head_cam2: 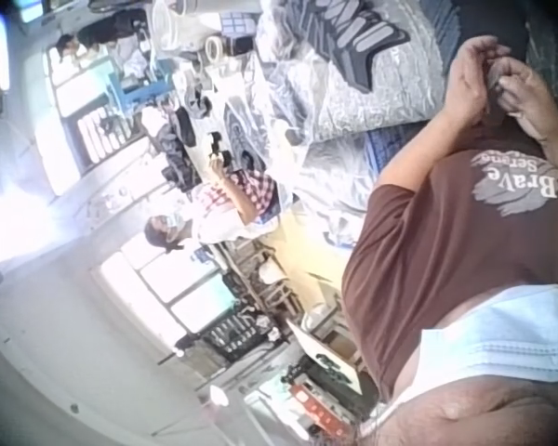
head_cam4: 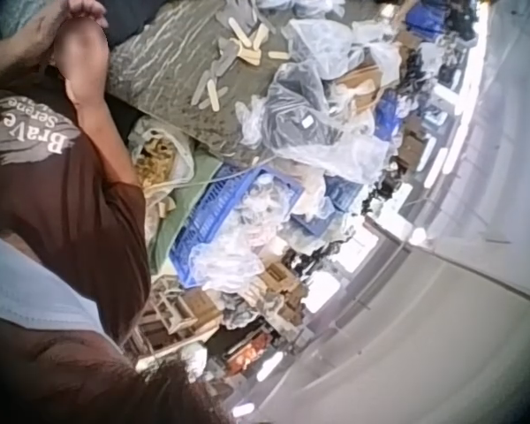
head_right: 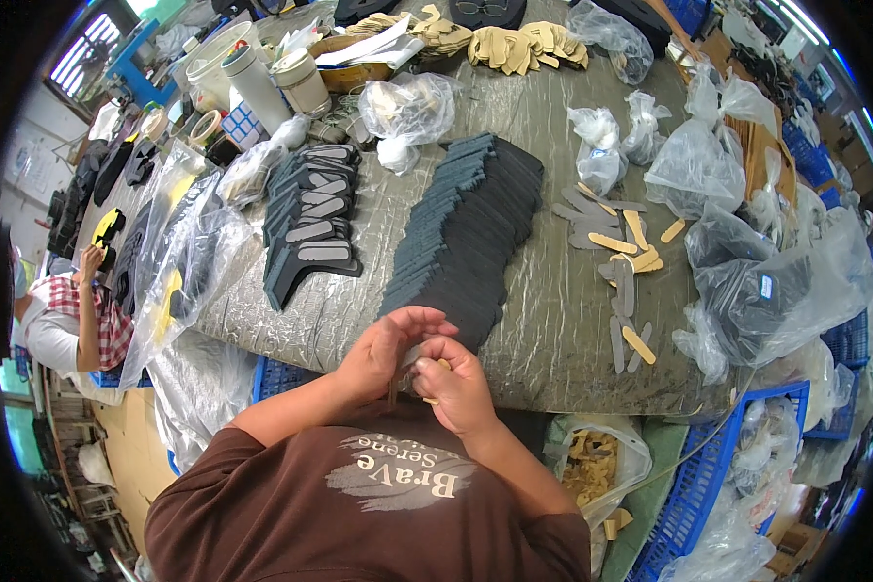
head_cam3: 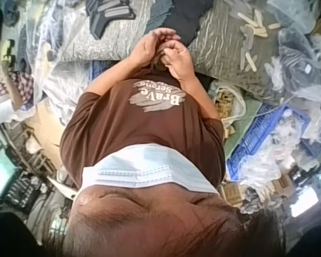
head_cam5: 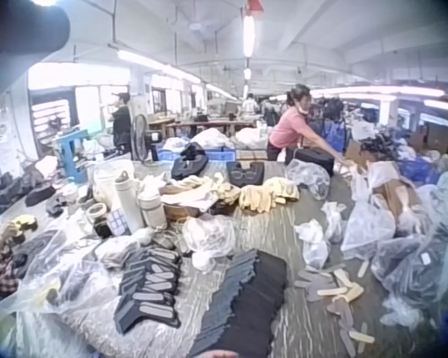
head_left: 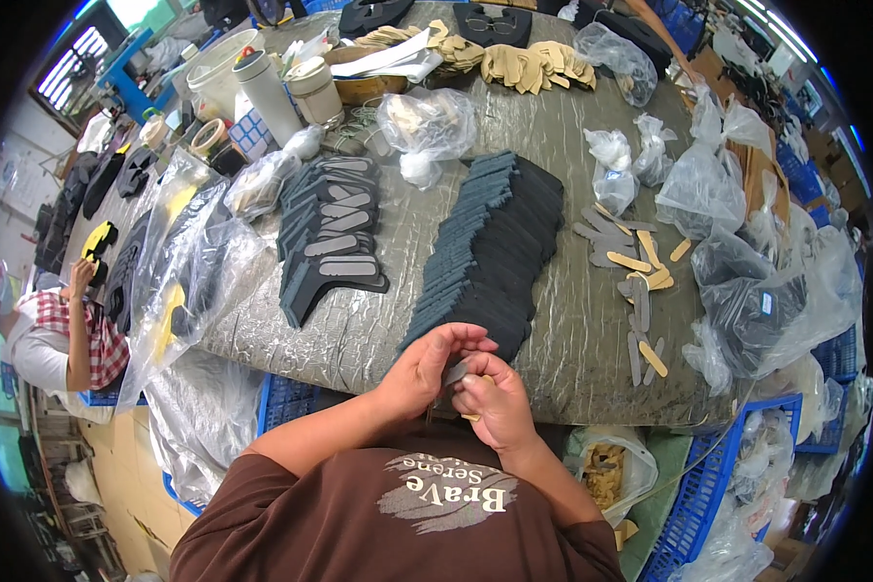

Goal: Processing and organizing shoe upper components in a factory setting.

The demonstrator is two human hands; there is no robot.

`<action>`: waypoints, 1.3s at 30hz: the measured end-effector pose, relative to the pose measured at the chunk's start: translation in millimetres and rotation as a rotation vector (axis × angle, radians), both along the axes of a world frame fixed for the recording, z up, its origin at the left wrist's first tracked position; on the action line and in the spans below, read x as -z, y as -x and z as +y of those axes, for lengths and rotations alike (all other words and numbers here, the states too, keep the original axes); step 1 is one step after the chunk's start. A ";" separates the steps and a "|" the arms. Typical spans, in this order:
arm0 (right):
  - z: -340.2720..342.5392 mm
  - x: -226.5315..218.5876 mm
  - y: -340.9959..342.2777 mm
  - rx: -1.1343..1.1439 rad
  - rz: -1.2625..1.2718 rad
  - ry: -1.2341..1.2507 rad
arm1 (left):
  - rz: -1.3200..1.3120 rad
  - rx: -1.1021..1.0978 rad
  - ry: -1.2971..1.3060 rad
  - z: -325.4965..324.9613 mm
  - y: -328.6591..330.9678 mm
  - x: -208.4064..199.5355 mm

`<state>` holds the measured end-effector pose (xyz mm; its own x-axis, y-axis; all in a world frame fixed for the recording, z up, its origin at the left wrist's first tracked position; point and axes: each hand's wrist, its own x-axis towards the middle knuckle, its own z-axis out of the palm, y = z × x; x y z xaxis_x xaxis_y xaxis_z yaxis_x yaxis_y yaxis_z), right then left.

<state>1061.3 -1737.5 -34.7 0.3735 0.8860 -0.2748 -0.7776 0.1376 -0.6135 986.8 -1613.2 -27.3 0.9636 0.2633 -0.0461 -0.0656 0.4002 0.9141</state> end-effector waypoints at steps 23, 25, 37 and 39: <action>-41.9 15.6 -14.5 0.233 -1.884 0.423 | 0.542 -0.100 -0.522 49.1 10.3 -1.4; -39.7 21.8 -11.8 0.203 -1.945 0.457 | 0.588 -0.077 -0.571 43.7 5.4 -1.8; -37.6 21.8 -10.0 0.193 -1.983 0.481 | 0.586 -0.127 -0.773 35.7 4.9 -1.6; -37.6 25.5 -10.7 0.221 -2.015 0.444 | 0.592 -0.124 -0.795 34.5 3.8 -2.8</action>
